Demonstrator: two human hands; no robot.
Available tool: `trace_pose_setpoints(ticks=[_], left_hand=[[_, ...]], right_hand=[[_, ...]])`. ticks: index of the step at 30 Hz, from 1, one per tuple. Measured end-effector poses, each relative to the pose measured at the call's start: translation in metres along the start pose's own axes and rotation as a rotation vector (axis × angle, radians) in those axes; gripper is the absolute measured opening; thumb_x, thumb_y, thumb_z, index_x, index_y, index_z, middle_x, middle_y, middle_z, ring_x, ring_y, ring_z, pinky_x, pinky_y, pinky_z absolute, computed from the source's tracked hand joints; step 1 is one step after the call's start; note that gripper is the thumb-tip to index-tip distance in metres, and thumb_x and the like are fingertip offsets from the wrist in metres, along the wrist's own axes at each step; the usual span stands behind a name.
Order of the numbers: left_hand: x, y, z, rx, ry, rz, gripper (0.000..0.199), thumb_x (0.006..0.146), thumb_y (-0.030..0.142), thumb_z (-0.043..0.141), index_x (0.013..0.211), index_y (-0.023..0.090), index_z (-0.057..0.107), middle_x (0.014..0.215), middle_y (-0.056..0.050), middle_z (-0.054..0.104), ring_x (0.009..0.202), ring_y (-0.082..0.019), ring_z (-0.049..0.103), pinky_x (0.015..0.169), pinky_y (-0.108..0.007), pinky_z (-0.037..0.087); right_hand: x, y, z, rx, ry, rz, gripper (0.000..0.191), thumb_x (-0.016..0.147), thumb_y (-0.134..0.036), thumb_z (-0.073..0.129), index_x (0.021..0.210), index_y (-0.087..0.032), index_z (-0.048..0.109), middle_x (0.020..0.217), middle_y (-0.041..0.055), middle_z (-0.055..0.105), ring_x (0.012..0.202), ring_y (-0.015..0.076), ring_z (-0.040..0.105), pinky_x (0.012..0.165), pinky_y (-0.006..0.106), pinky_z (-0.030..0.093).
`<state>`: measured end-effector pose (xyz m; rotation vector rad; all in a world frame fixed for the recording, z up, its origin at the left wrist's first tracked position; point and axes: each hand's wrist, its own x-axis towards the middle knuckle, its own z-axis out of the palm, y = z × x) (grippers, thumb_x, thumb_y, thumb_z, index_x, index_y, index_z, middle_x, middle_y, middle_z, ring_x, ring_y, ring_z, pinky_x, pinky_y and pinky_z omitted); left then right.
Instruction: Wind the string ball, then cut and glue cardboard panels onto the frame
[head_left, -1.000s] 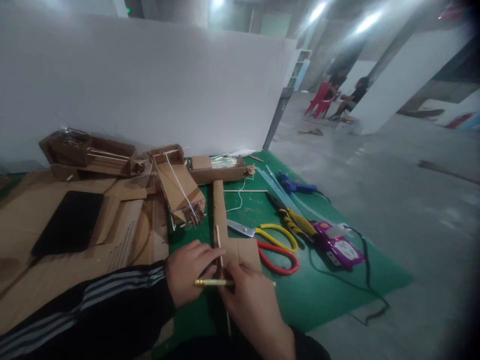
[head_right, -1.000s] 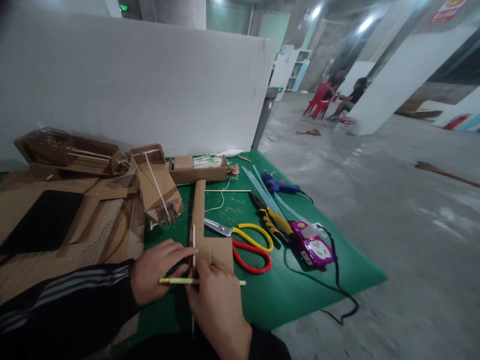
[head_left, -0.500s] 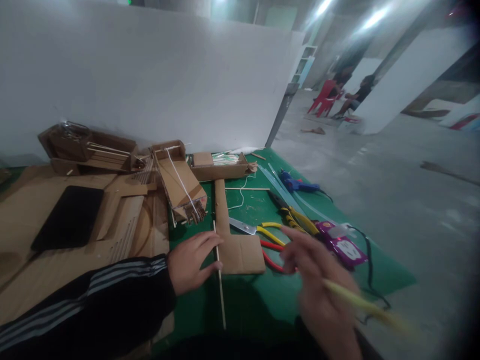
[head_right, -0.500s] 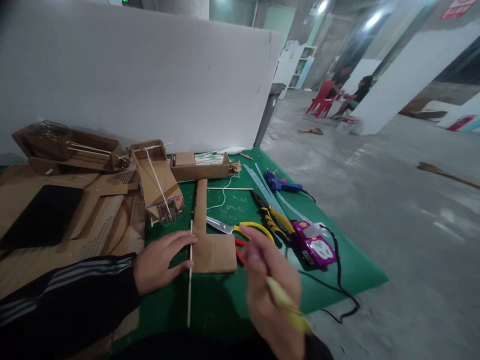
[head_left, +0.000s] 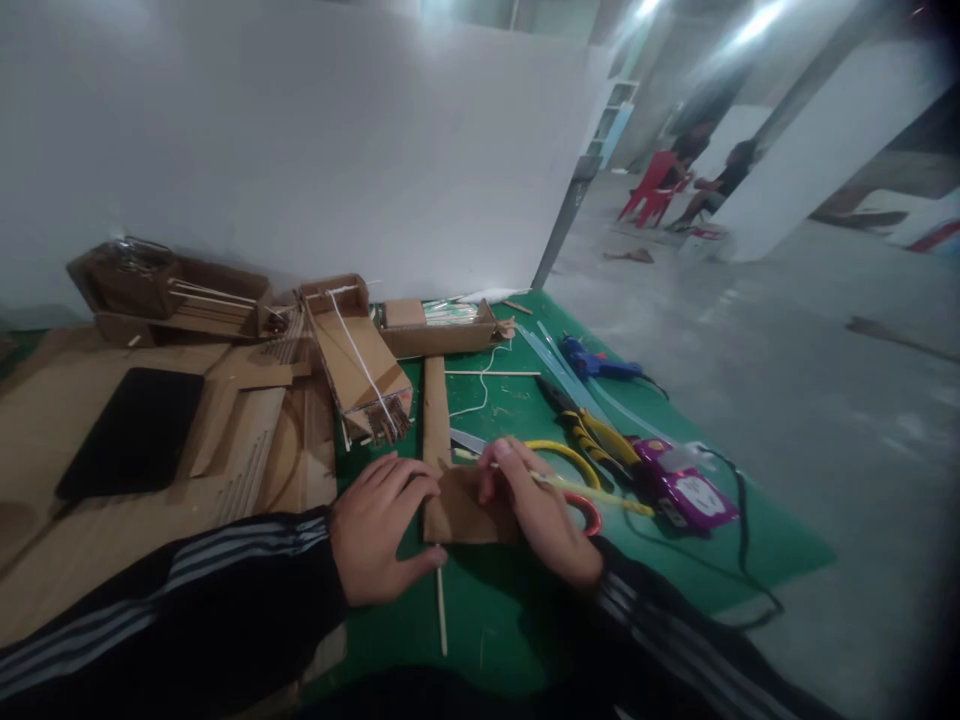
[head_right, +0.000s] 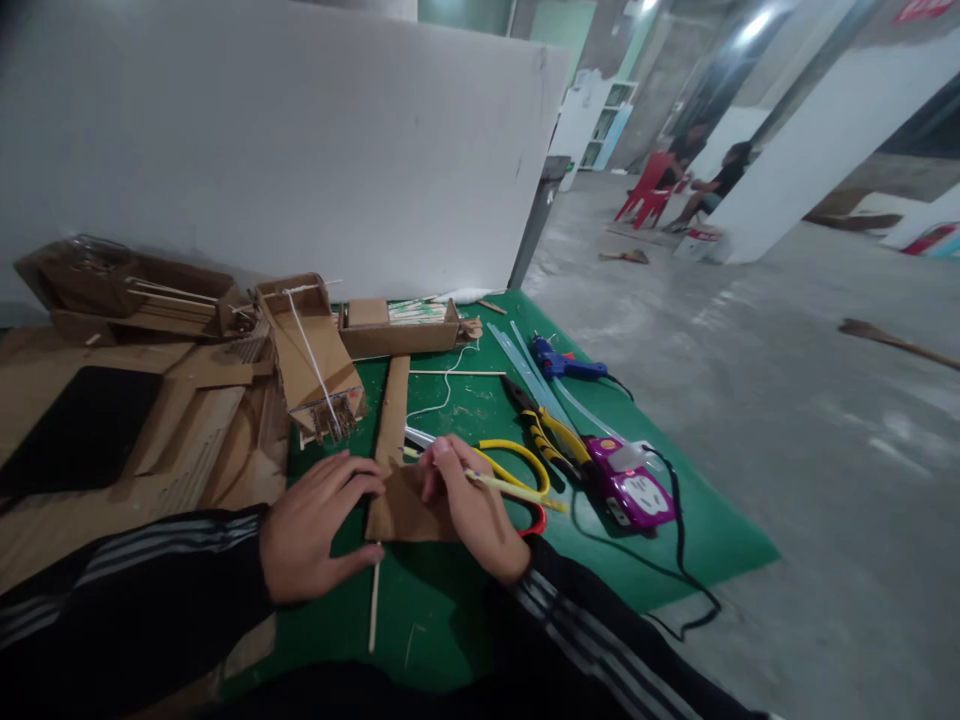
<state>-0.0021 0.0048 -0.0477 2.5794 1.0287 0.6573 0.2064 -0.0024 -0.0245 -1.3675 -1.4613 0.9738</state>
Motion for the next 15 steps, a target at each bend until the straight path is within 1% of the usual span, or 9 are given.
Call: trace_pose_setpoints(ticks=[1, 3, 5, 7, 9, 10, 12, 14, 15], left_hand=[[-0.002, 0.0, 0.0, 0.01, 0.011, 0.0, 0.044, 0.076, 0.045, 0.069, 0.109, 0.02, 0.055, 0.118, -0.011, 0.061, 0.113, -0.031, 0.057, 0.11, -0.054, 0.035], [-0.006, -0.001, -0.001, 0.022, 0.02, -0.011, 0.046, 0.075, 0.046, 0.07, 0.11, 0.02, 0.054, 0.121, -0.011, 0.061, 0.115, -0.031, 0.057, 0.111, -0.053, 0.033], [-0.009, -0.003, 0.0, 0.02, 0.017, -0.031, 0.049, 0.076, 0.048, 0.069, 0.112, 0.02, 0.053, 0.124, -0.012, 0.06, 0.116, -0.032, 0.056, 0.111, -0.052, 0.035], [-0.01, -0.002, 0.0, 0.009, 0.014, -0.041, 0.048, 0.076, 0.047, 0.069, 0.112, 0.02, 0.053, 0.124, -0.012, 0.06, 0.117, -0.031, 0.056, 0.112, -0.051, 0.035], [-0.01, 0.001, 0.001, 0.0, 0.017, -0.041, 0.044, 0.076, 0.042, 0.069, 0.111, 0.02, 0.054, 0.125, -0.012, 0.06, 0.119, -0.03, 0.056, 0.113, -0.05, 0.034], [-0.009, 0.003, 0.001, 0.001, 0.022, -0.042, 0.043, 0.075, 0.038, 0.069, 0.111, 0.02, 0.054, 0.126, -0.011, 0.059, 0.12, -0.03, 0.055, 0.113, -0.049, 0.033], [-0.009, 0.008, 0.001, 0.002, 0.03, -0.048, 0.043, 0.071, 0.029, 0.068, 0.111, 0.02, 0.055, 0.128, -0.01, 0.059, 0.122, -0.029, 0.053, 0.115, -0.049, 0.031], [-0.008, 0.011, 0.001, -0.004, 0.032, -0.061, 0.045, 0.068, 0.023, 0.065, 0.112, 0.021, 0.056, 0.128, -0.01, 0.06, 0.123, -0.029, 0.052, 0.115, -0.05, 0.029], [-0.008, 0.013, 0.0, -0.008, 0.03, -0.065, 0.046, 0.066, 0.022, 0.064, 0.112, 0.021, 0.057, 0.128, -0.009, 0.06, 0.124, -0.03, 0.051, 0.115, -0.05, 0.029]], right_hand=[[0.001, 0.002, 0.003, 0.017, -0.025, -0.002, 0.04, 0.099, -0.048, 0.038, 0.079, -0.02, 0.058, 0.059, -0.0023, 0.057, 0.058, 0.014, 0.055, 0.059, 0.024, 0.043], [0.004, 0.007, 0.01, 0.042, -0.045, -0.013, 0.039, 0.099, -0.048, 0.039, 0.082, -0.019, 0.058, 0.057, -0.003, 0.056, 0.057, 0.0136, 0.055, 0.057, 0.024, 0.043], [0.008, 0.011, 0.016, 0.061, -0.032, -0.017, 0.038, 0.101, -0.048, 0.034, 0.088, -0.02, 0.056, 0.059, -0.0037, 0.055, 0.053, 0.0128, 0.056, 0.053, 0.023, 0.043], [0.01, 0.014, 0.019, 0.06, -0.01, -0.026, 0.04, 0.102, -0.048, 0.028, 0.095, -0.02, 0.055, 0.066, -0.0032, 0.057, 0.048, 0.0115, 0.056, 0.047, 0.023, 0.042], [0.01, 0.015, 0.017, 0.02, 0.013, -0.058, 0.039, 0.103, -0.046, 0.027, 0.096, -0.02, 0.055, 0.071, -0.0021, 0.058, 0.048, 0.011, 0.056, 0.048, 0.024, 0.043], [0.009, 0.015, 0.015, -0.007, 0.016, -0.079, 0.036, 0.102, -0.044, 0.031, 0.095, -0.02, 0.057, 0.072, -0.0015, 0.059, 0.051, 0.0117, 0.057, 0.051, 0.024, 0.044], [0.005, 0.013, 0.008, -0.142, -0.002, -0.172, 0.027, 0.1, -0.038, 0.04, 0.094, -0.02, 0.059, 0.075, 0.0008, 0.062, 0.063, 0.0149, 0.06, 0.061, 0.027, 0.047], [0.001, 0.013, -0.001, -0.317, -0.031, -0.293, 0.018, 0.096, -0.029, 0.046, 0.097, -0.02, 0.061, 0.085, 0.0052, 0.066, 0.08, 0.0202, 0.061, 0.075, 0.033, 0.049], [0.0, 0.014, -0.006, -0.403, -0.045, -0.342, 0.016, 0.094, -0.025, 0.048, 0.1, -0.02, 0.062, 0.094, 0.0077, 0.068, 0.089, 0.0234, 0.061, 0.081, 0.038, 0.047]])
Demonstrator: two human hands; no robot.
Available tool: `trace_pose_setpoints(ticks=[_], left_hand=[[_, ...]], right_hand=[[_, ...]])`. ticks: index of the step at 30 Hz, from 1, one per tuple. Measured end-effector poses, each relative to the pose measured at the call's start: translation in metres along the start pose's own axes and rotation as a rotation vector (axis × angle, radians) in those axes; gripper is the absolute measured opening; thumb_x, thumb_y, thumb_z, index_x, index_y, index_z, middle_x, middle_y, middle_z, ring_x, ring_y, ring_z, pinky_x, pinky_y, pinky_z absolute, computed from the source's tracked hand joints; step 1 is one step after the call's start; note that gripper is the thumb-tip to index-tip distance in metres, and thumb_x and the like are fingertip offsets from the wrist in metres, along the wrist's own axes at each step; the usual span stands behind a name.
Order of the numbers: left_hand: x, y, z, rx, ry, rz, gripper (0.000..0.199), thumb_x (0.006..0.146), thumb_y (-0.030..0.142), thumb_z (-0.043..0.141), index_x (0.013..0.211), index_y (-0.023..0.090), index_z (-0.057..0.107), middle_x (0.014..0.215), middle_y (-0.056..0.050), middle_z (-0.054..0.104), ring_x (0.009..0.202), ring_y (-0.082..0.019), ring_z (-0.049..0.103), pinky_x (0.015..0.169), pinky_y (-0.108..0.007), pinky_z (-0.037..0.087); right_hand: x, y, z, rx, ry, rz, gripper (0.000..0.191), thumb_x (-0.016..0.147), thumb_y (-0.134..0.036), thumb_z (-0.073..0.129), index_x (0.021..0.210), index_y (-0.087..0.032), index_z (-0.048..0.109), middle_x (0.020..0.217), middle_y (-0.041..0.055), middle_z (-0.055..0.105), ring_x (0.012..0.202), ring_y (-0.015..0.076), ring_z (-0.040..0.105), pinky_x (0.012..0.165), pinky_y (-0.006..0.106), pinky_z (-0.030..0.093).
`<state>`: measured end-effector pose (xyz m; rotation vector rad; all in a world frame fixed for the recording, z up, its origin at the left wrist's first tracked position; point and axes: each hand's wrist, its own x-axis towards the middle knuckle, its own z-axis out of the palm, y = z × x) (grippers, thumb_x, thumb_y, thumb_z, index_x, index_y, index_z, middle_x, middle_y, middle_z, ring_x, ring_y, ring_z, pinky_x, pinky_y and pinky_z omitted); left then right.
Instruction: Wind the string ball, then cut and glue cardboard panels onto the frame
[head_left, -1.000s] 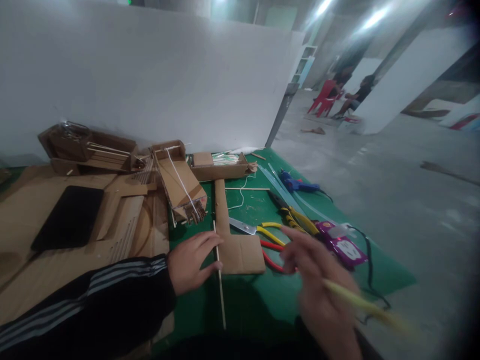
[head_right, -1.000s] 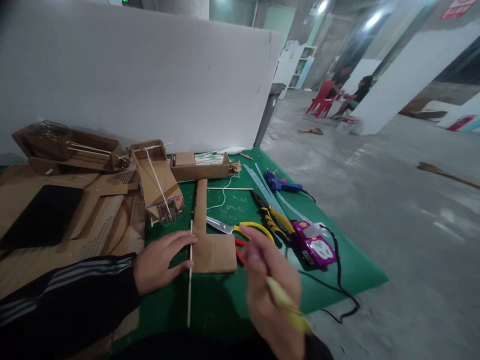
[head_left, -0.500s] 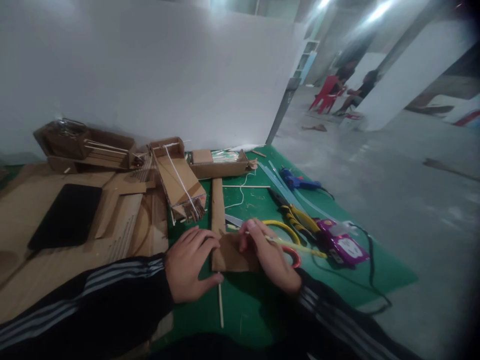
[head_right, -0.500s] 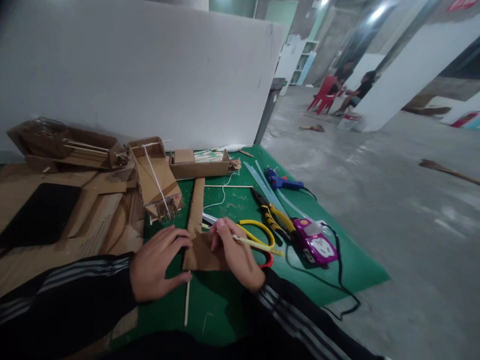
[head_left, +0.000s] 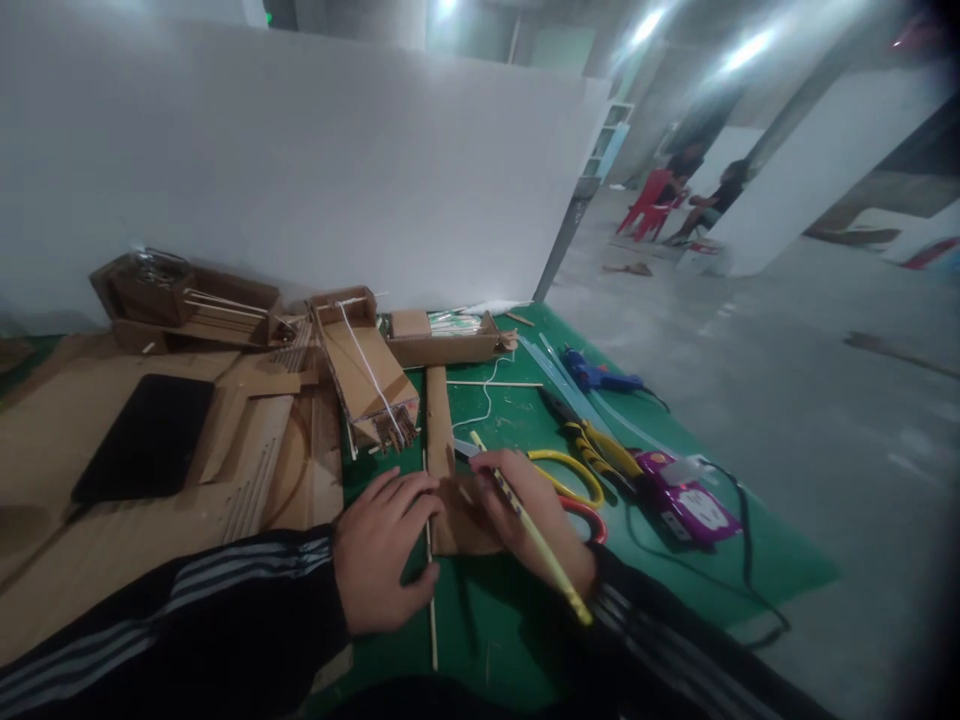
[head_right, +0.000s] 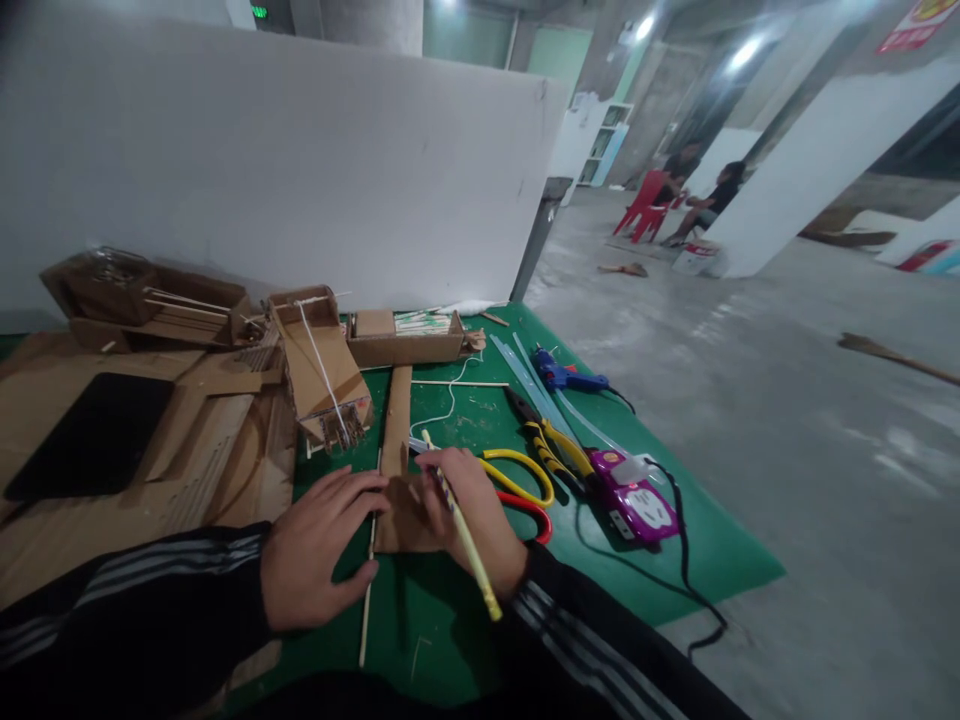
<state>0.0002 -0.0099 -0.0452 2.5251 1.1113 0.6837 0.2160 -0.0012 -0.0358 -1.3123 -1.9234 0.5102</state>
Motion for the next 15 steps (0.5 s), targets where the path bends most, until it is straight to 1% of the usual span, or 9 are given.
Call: trace_pose_setpoints(ticks=[2, 3, 5, 6, 8, 11, 13, 15], left_hand=[[0.0, 0.001, -0.001, 0.001, -0.011, -0.001, 0.046, 0.066, 0.021, 0.062, 0.112, 0.022, 0.058, 0.129, -0.01, 0.06, 0.126, -0.031, 0.05, 0.115, -0.051, 0.028], [-0.001, 0.001, -0.001, 0.007, -0.019, 0.0, 0.047, 0.065, 0.02, 0.061, 0.112, 0.022, 0.059, 0.13, -0.01, 0.059, 0.127, -0.031, 0.048, 0.114, -0.052, 0.028], [-0.001, 0.001, -0.001, 0.018, -0.038, 0.007, 0.049, 0.065, 0.019, 0.06, 0.114, 0.022, 0.059, 0.134, -0.009, 0.057, 0.131, -0.031, 0.045, 0.115, -0.052, 0.027], [-0.002, 0.001, -0.001, 0.019, -0.049, 0.013, 0.051, 0.065, 0.019, 0.06, 0.116, 0.023, 0.058, 0.136, -0.009, 0.056, 0.133, -0.031, 0.043, 0.116, -0.052, 0.026], [-0.002, 0.0, 0.0, 0.016, -0.064, 0.027, 0.052, 0.066, 0.019, 0.059, 0.118, 0.023, 0.058, 0.138, -0.008, 0.055, 0.136, -0.03, 0.041, 0.117, -0.051, 0.024], [-0.004, -0.001, 0.002, 0.023, -0.074, 0.042, 0.051, 0.069, 0.021, 0.059, 0.119, 0.024, 0.058, 0.138, -0.008, 0.056, 0.135, -0.029, 0.042, 0.117, -0.052, 0.022], [-0.004, -0.001, 0.002, 0.033, -0.076, 0.048, 0.048, 0.07, 0.023, 0.06, 0.118, 0.024, 0.059, 0.136, -0.008, 0.057, 0.133, -0.03, 0.045, 0.117, -0.053, 0.022], [-0.005, -0.002, 0.003, 0.035, -0.08, 0.051, 0.046, 0.071, 0.026, 0.061, 0.117, 0.025, 0.059, 0.135, -0.008, 0.058, 0.129, -0.031, 0.047, 0.115, -0.054, 0.024]], right_hand=[[-0.002, 0.006, -0.008, -0.181, -0.038, -0.055, 0.021, 0.092, -0.018, 0.048, 0.107, -0.02, 0.062, 0.108, 0.0108, 0.068, 0.105, 0.0293, 0.057, 0.091, 0.047, 0.042], [-0.002, 0.01, -0.012, -0.259, -0.054, -0.053, 0.023, 0.091, -0.016, 0.048, 0.11, -0.021, 0.062, 0.113, 0.0117, 0.067, 0.112, 0.0313, 0.054, 0.094, 0.049, 0.039], [0.0, 0.019, -0.019, -0.43, -0.096, -0.04, 0.026, 0.093, -0.017, 0.048, 0.117, -0.02, 0.058, 0.12, 0.0128, 0.065, 0.118, 0.0315, 0.053, 0.097, 0.05, 0.038], [0.003, 0.023, -0.022, -0.488, -0.115, -0.028, 0.026, 0.094, -0.018, 0.048, 0.118, -0.019, 0.057, 0.12, 0.0128, 0.065, 0.117, 0.0304, 0.055, 0.098, 0.049, 0.038], [0.009, 0.028, -0.027, -0.531, -0.15, 0.001, 0.022, 0.096, -0.022, 0.049, 0.115, -0.018, 0.057, 0.113, 0.0122, 0.068, 0.11, 0.0287, 0.059, 0.097, 0.047, 0.04], [0.016, 0.03, -0.032, -0.547, -0.185, 0.035, 0.016, 0.095, -0.027, 0.053, 0.107, -0.018, 0.06, 0.098, 0.0094, 0.069, 0.096, 0.0278, 0.063, 0.086, 0.042, 0.045], [0.016, 0.029, -0.035, -0.559, -0.195, 0.057, 0.019, 0.092, -0.032, 0.059, 0.105, -0.019, 0.06, 0.096, 0.0083, 0.068, 0.093, 0.0278, 0.062, 0.081, 0.04, 0.046], [0.014, 0.029, -0.036, -0.579, -0.199, 0.077, 0.02, 0.09, -0.035, 0.062, 0.103, -0.02, 0.06, 0.095, 0.0075, 0.067, 0.093, 0.0277, 0.061, 0.08, 0.039, 0.045]])
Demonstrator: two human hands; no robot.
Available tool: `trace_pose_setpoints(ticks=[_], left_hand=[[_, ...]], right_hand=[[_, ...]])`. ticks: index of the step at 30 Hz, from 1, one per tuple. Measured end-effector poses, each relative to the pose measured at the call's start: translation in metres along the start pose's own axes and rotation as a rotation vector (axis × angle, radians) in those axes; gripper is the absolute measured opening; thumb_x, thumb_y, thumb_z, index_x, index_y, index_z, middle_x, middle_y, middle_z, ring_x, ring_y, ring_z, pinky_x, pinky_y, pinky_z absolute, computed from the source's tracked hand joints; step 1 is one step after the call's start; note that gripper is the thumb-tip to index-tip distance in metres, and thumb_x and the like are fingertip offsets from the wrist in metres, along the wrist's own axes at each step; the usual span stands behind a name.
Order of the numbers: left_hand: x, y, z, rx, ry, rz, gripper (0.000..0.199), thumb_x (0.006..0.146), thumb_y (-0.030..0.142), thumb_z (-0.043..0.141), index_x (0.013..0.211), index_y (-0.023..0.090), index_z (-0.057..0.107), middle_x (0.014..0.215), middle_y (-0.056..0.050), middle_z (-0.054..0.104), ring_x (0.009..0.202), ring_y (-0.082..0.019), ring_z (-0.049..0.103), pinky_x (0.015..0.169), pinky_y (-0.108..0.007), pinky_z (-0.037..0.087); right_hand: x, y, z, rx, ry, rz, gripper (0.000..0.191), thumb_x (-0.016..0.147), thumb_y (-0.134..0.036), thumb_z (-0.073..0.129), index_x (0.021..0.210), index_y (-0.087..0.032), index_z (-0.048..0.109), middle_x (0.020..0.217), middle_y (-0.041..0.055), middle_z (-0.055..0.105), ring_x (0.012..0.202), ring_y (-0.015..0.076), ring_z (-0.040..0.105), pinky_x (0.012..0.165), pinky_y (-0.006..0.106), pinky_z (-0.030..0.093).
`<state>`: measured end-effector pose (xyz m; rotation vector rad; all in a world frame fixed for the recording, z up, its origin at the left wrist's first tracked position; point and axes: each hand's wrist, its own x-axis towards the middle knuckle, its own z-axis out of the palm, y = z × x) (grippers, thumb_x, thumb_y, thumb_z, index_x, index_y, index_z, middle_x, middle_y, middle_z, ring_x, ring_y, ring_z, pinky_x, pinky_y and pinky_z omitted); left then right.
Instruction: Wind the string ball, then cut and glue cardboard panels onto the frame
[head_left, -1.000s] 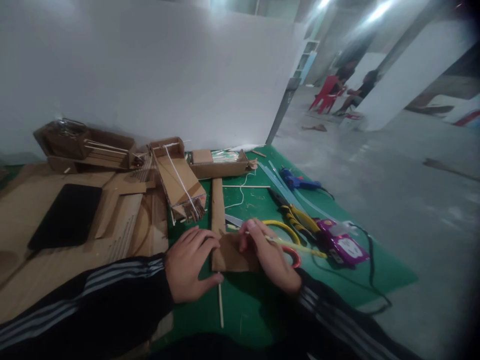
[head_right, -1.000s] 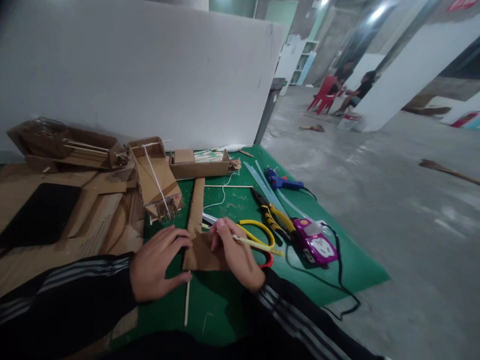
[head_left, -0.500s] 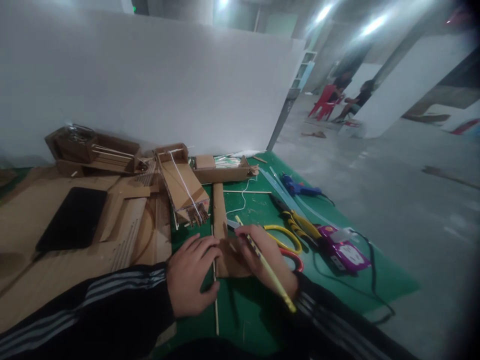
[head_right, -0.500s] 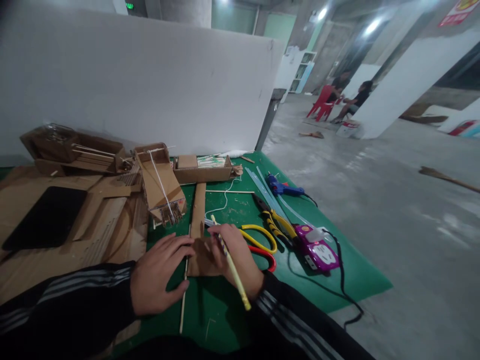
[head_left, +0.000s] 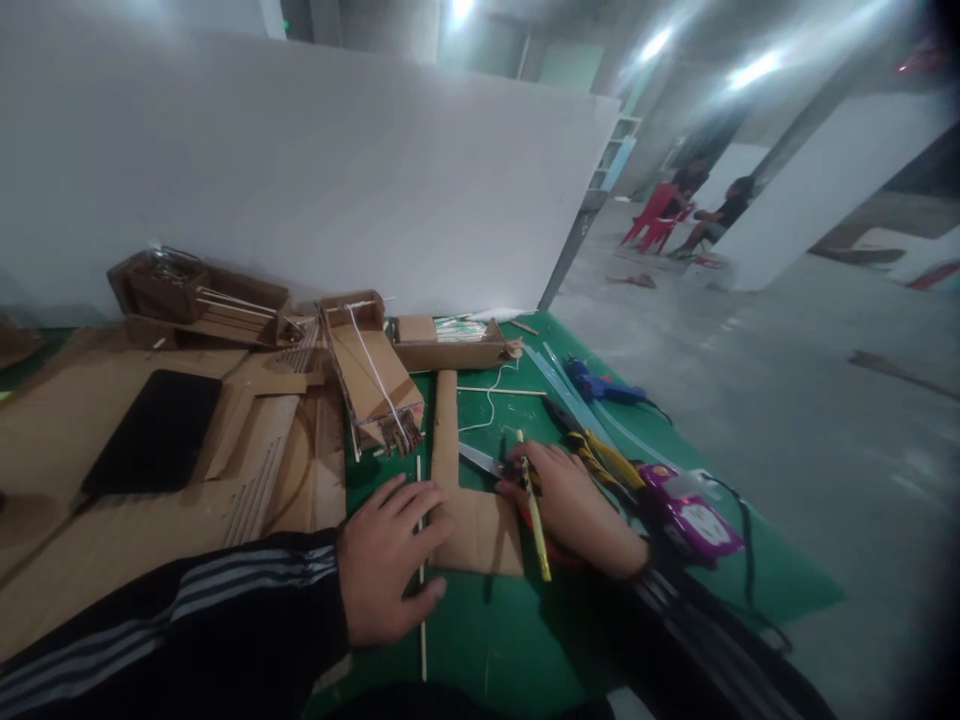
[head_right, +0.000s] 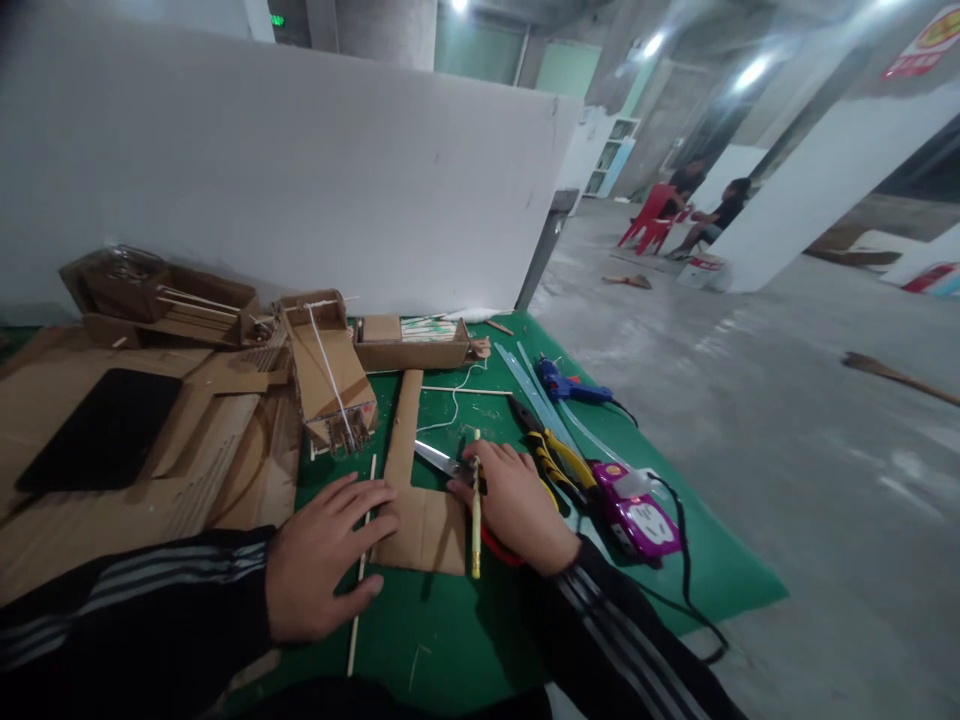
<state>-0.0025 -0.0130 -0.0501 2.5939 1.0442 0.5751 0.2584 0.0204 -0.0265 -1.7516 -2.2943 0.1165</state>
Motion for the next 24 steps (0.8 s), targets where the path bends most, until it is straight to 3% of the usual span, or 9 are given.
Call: trace_pose_setpoints(ticks=[5, 8, 12, 16, 19, 24], left_hand=[[-0.002, -0.001, 0.001, -0.012, -0.009, 0.008, 0.048, 0.071, 0.027, 0.063, 0.12, 0.026, 0.059, 0.133, -0.008, 0.058, 0.125, -0.031, 0.05, 0.113, -0.055, 0.027], [-0.002, -0.001, 0.002, -0.019, -0.006, 0.012, 0.044, 0.075, 0.03, 0.062, 0.119, 0.025, 0.059, 0.132, -0.01, 0.057, 0.122, -0.032, 0.05, 0.107, -0.054, 0.035], [0.001, -0.003, -0.005, -0.025, 0.004, 0.015, 0.043, 0.08, 0.037, 0.059, 0.121, 0.023, 0.057, 0.134, -0.011, 0.053, 0.124, -0.033, 0.046, 0.098, -0.05, 0.044], [0.001, -0.011, -0.021, 0.053, 0.012, -0.032, 0.053, 0.069, 0.025, 0.062, 0.122, 0.023, 0.056, 0.133, -0.012, 0.053, 0.122, -0.035, 0.046, 0.101, -0.053, 0.04], [-0.003, -0.018, -0.025, 0.106, -0.034, -0.057, 0.056, 0.068, 0.029, 0.065, 0.124, 0.027, 0.056, 0.135, -0.011, 0.052, 0.121, -0.037, 0.047, 0.1, -0.056, 0.038], [-0.005, -0.025, -0.018, 0.087, -0.085, -0.038, 0.045, 0.076, 0.045, 0.067, 0.117, 0.029, 0.059, 0.141, -0.01, 0.051, 0.128, -0.038, 0.044, 0.102, -0.059, 0.035]], right_hand=[[-0.008, 0.003, -0.002, -0.05, 0.001, 0.054, 0.012, 0.089, -0.026, 0.059, 0.098, -0.018, 0.062, 0.091, 0.0082, 0.068, 0.087, 0.0272, 0.061, 0.077, 0.038, 0.044], [-0.012, 0.002, -0.003, -0.093, 0.039, 0.1, 0.014, 0.091, -0.024, 0.054, 0.099, -0.016, 0.061, 0.092, 0.0118, 0.067, 0.087, 0.0308, 0.06, 0.079, 0.044, 0.044], [-0.019, -0.012, -0.002, -0.028, 0.123, -0.028, 0.019, 0.094, -0.027, 0.052, 0.109, -0.017, 0.058, 0.107, 0.0134, 0.065, 0.102, 0.0325, 0.058, 0.087, 0.048, 0.045], [-0.027, -0.031, 0.003, 0.202, -0.022, -0.251, 0.032, 0.091, -0.026, 0.059, 0.122, -0.021, 0.054, 0.123, 0.0119, 0.063, 0.118, 0.0278, 0.056, 0.095, 0.043, 0.048], [-0.027, -0.038, 0.005, 0.245, -0.087, -0.283, 0.033, 0.091, -0.021, 0.059, 0.124, -0.023, 0.054, 0.129, 0.0103, 0.063, 0.128, 0.0272, 0.051, 0.102, 0.046, 0.044], [-0.024, -0.038, 0.005, 0.26, -0.139, -0.288, 0.03, 0.093, -0.019, 0.056, 0.123, -0.023, 0.053, 0.134, 0.0077, 0.061, 0.133, 0.0263, 0.046, 0.107, 0.049, 0.038]])
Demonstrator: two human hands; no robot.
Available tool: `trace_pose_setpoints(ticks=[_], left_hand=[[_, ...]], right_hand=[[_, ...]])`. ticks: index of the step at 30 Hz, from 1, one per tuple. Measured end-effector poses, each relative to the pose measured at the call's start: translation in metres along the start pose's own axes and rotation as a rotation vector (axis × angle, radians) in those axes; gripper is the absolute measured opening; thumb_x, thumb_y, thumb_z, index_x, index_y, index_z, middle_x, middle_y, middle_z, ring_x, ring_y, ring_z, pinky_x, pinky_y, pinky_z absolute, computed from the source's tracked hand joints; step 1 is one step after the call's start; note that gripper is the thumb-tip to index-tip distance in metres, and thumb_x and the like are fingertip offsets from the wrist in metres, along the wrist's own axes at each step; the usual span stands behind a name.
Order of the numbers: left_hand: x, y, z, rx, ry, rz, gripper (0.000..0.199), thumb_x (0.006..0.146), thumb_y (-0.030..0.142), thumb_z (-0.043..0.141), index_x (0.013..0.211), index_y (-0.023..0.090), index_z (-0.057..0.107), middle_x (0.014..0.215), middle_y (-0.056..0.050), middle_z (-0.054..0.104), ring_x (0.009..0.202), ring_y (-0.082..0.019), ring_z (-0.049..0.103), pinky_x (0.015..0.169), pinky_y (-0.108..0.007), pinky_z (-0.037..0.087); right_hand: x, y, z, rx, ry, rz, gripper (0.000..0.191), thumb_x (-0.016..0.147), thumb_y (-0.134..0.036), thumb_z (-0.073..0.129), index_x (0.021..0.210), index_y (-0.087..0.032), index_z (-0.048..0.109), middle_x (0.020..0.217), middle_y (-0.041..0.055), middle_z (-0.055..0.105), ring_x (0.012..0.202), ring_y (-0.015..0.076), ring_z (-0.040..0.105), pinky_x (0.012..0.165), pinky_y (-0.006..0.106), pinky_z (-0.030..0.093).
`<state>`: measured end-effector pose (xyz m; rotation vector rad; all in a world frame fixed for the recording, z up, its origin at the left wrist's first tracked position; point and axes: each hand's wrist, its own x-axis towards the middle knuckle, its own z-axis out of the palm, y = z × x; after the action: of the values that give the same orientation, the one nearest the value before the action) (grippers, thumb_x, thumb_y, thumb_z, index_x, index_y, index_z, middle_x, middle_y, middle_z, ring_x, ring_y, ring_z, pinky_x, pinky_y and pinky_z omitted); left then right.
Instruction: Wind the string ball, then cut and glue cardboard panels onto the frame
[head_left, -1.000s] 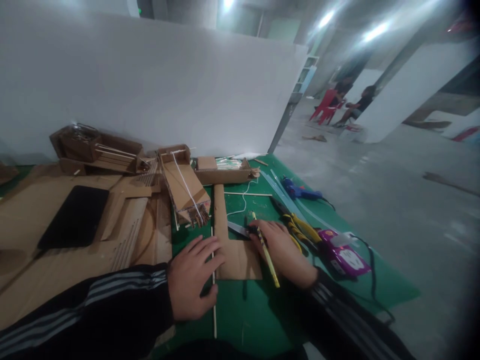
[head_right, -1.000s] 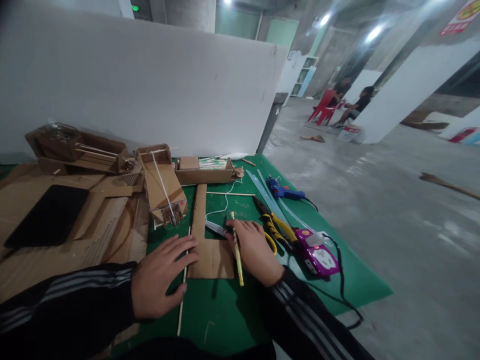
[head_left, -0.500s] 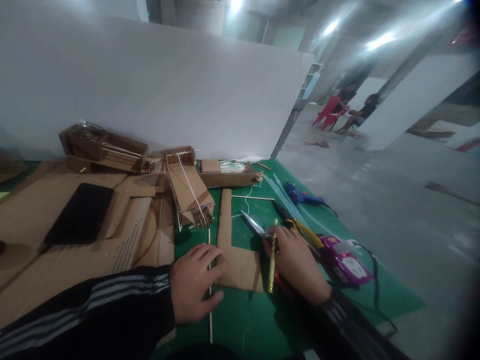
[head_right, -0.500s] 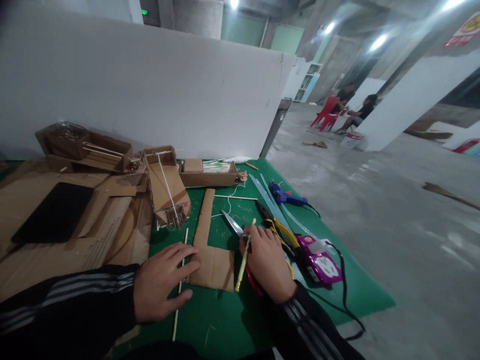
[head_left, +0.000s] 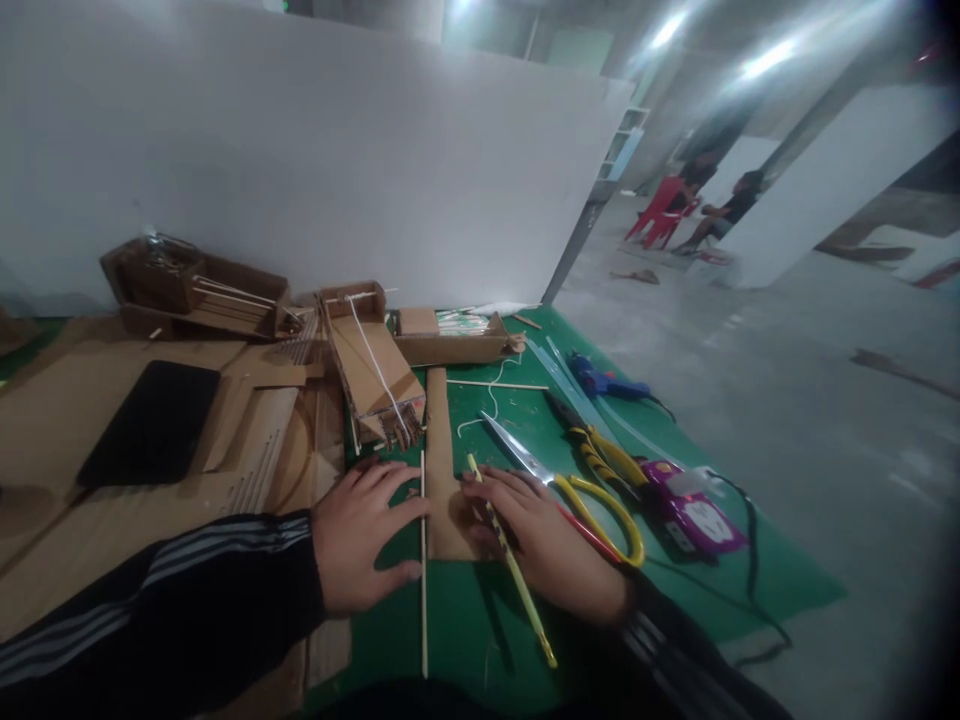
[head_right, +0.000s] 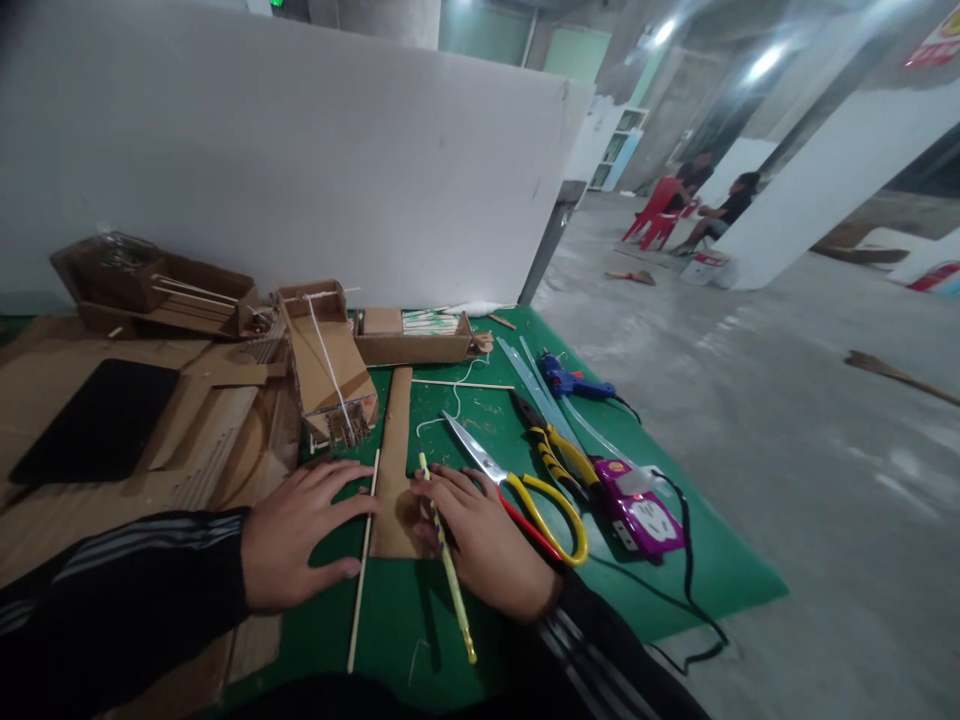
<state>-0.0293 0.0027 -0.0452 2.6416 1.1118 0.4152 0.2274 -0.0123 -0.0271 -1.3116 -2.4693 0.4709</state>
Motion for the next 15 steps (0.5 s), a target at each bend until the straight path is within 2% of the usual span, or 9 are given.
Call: trace_pose_setpoints(ticks=[4, 9, 12, 15], left_hand=[[0.002, -0.003, 0.003, -0.052, -0.01, 0.056, 0.032, 0.081, 0.049, 0.063, 0.106, 0.027, 0.062, 0.14, -0.01, 0.052, 0.13, -0.036, 0.045, 0.107, -0.059, 0.034], [0.004, -0.002, 0.007, -0.09, 0.007, 0.095, 0.035, 0.089, 0.048, 0.055, 0.112, 0.021, 0.057, 0.141, -0.014, 0.052, 0.133, -0.031, 0.046, 0.115, -0.054, 0.03], [0.007, 0.0, 0.005, -0.127, -0.032, 0.105, 0.036, 0.09, 0.046, 0.055, 0.115, 0.02, 0.054, 0.143, -0.014, 0.051, 0.137, -0.029, 0.042, 0.117, -0.051, 0.03], [0.011, 0.002, 0.003, -0.145, -0.078, 0.111, 0.038, 0.09, 0.045, 0.056, 0.118, 0.019, 0.052, 0.144, -0.013, 0.051, 0.141, -0.027, 0.038, 0.12, -0.052, 0.024]], right_hand=[[-0.001, 0.0, 0.002, 0.01, 0.022, 0.026, 0.035, 0.091, -0.019, 0.06, 0.125, -0.024, 0.051, 0.136, 0.0075, 0.059, 0.13, 0.027, 0.046, 0.105, 0.047, 0.041], [-0.002, -0.001, 0.003, 0.035, 0.025, 0.029, 0.029, 0.092, -0.018, 0.058, 0.12, -0.025, 0.054, 0.124, 0.0065, 0.064, 0.118, 0.0258, 0.052, 0.099, 0.044, 0.044], [-0.001, -0.001, 0.003, 0.042, 0.018, 0.032, 0.027, 0.092, -0.018, 0.058, 0.118, -0.025, 0.055, 0.124, 0.0063, 0.063, 0.118, 0.0263, 0.051, 0.099, 0.044, 0.044], [-0.001, -0.001, 0.003, 0.04, 0.03, 0.033, 0.028, 0.092, -0.017, 0.059, 0.118, -0.025, 0.056, 0.124, 0.0061, 0.063, 0.118, 0.0264, 0.051, 0.099, 0.044, 0.043]])
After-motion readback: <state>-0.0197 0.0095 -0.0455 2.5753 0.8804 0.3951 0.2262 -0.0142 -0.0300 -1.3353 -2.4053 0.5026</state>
